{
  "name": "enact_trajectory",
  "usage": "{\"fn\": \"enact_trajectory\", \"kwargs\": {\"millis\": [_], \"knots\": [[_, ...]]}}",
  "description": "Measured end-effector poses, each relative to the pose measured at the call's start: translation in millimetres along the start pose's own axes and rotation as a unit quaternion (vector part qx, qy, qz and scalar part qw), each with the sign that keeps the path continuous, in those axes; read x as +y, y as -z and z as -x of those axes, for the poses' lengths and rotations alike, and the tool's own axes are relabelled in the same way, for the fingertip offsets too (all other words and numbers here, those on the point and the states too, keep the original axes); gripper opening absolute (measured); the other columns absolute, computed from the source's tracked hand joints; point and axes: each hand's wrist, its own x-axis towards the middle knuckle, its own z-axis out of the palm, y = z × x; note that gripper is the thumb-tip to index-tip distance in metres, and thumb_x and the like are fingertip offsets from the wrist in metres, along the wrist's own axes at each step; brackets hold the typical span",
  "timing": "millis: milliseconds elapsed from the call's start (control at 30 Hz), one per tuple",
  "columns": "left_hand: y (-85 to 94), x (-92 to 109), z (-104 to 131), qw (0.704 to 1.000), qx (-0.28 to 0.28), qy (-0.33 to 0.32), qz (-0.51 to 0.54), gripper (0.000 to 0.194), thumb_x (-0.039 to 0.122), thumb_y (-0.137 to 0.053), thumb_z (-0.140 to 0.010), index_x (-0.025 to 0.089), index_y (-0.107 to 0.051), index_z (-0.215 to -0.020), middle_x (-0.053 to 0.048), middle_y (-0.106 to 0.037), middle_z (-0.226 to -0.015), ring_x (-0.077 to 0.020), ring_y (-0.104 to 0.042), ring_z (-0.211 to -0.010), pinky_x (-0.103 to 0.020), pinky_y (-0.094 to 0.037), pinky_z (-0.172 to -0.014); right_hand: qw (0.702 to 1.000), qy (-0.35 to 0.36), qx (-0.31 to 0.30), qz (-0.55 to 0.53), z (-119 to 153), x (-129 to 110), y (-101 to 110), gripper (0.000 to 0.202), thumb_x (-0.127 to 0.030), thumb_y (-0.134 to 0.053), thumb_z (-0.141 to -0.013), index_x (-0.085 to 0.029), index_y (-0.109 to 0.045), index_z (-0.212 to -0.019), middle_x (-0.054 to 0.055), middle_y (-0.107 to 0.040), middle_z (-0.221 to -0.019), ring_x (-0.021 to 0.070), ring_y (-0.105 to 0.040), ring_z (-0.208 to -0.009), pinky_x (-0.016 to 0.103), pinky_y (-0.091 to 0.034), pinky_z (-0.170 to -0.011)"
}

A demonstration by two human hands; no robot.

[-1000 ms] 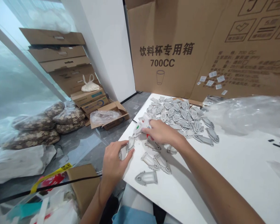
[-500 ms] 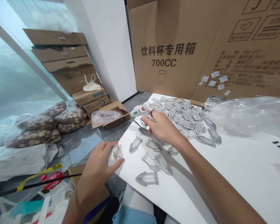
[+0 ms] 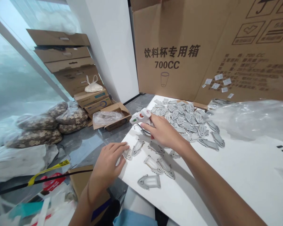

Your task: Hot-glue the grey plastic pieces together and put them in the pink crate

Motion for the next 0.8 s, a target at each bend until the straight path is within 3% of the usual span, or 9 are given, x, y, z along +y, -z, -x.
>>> {"fn": "enact_trajectory", "kwargs": {"millis": [100,200,267,333,400,500,600,800], "knots": [[2.3,3,0,0.997,-0.003,0.034,-0.067,0.031,0.013,-0.064,-0.097,0.028,-0.075,-0.122,-0.006,-0.078,-0.120,-0.0295,-0.070,-0.109,-0.047,-0.054,-0.091,1.000,-0.002,0.003,0.006,0,0,1,0.029,-0.047,-0.058,-0.109,-0.021,-0.066,-0.118,0.000,-0.070,-0.070,0.0237,-0.074,-0.071,0.035,-0.047,-0.072],[-0.1,8,0,0.993,0.007,0.062,-0.100,0.013,0.023,-0.068,-0.101,0.025,-0.075,-0.112,-0.005,-0.075,-0.104,-0.0278,-0.070,-0.098,-0.043,-0.053,-0.082,1.000,-0.005,0.009,0.019,0,0,1,0.032,-0.048,-0.058,-0.109,-0.019,-0.066,-0.119,0.000,-0.070,-0.070,0.0253,-0.074,-0.076,0.035,-0.046,-0.072],[-2.8,12,0,0.992,0.037,0.058,-0.108,0.005,0.028,-0.072,-0.102,0.024,-0.072,-0.102,-0.004,-0.073,-0.096,-0.0260,-0.070,-0.091,-0.041,-0.052,-0.078,1.000,-0.004,0.009,0.023,0,-1,1,0.030,-0.048,-0.058,-0.109,-0.020,-0.066,-0.115,0.000,-0.070,-0.069,0.0250,-0.074,-0.076,0.035,-0.046,-0.072],[-3.6,20,-2,0.990,0.090,0.023,-0.108,0.010,0.031,-0.076,-0.101,0.024,-0.071,-0.098,-0.004,-0.073,-0.093,-0.0253,-0.069,-0.087,-0.040,-0.050,-0.075,1.000,0.000,0.010,0.023,0,-1,1,0.028,-0.049,-0.058,-0.109,-0.022,-0.064,-0.105,0.000,-0.070,-0.067,0.0240,-0.073,-0.072,0.035,-0.046,-0.072],[-1.8,29,-4,0.982,0.163,-0.033,-0.093,0.008,0.028,-0.077,-0.100,0.023,-0.072,-0.102,-0.004,-0.076,-0.097,-0.0259,-0.072,-0.093,-0.041,-0.051,-0.082,1.000,0.000,0.014,0.021,0,-1,1,0.030,-0.049,-0.058,-0.108,-0.023,-0.060,-0.095,0.000,-0.070,-0.067,0.0233,-0.072,-0.068,0.035,-0.046,-0.071],[2.9,42,-7,0.960,0.248,-0.104,-0.072,0.015,0.019,-0.078,-0.098,0.023,-0.072,-0.112,-0.003,-0.082,-0.110,-0.0262,-0.076,-0.116,-0.045,-0.048,-0.110,1.000,-0.001,0.026,0.013,0,0,1,0.032,-0.050,-0.058,-0.108,-0.023,-0.057,-0.091,0.001,-0.071,-0.071,0.0231,-0.072,-0.067,0.036,-0.047,-0.070],[4.1,49,-6,0.955,0.257,-0.134,-0.065,0.022,0.014,-0.078,-0.096,0.023,-0.073,-0.115,-0.001,-0.084,-0.120,-0.0250,-0.075,-0.127,-0.045,-0.040,-0.124,0.999,0.001,0.034,0.014,0,0,2,0.031,-0.050,-0.058,-0.108,-0.023,-0.058,-0.093,0.001,-0.072,-0.074,0.0227,-0.073,-0.068,0.036,-0.048,-0.072],[0.2,51,-3,0.953,0.263,-0.139,-0.059,0.023,0.011,-0.080,-0.093,0.023,-0.074,-0.113,0.000,-0.084,-0.125,-0.0237,-0.076,-0.128,-0.043,-0.036,-0.131,1.000,0.005,0.027,0.000,1,-2,3,0.029,-0.048,-0.058,-0.108,-0.023,-0.058,-0.095,0.000,-0.072,-0.076,0.0208,-0.072,-0.064,0.036,-0.048,-0.073]]}}
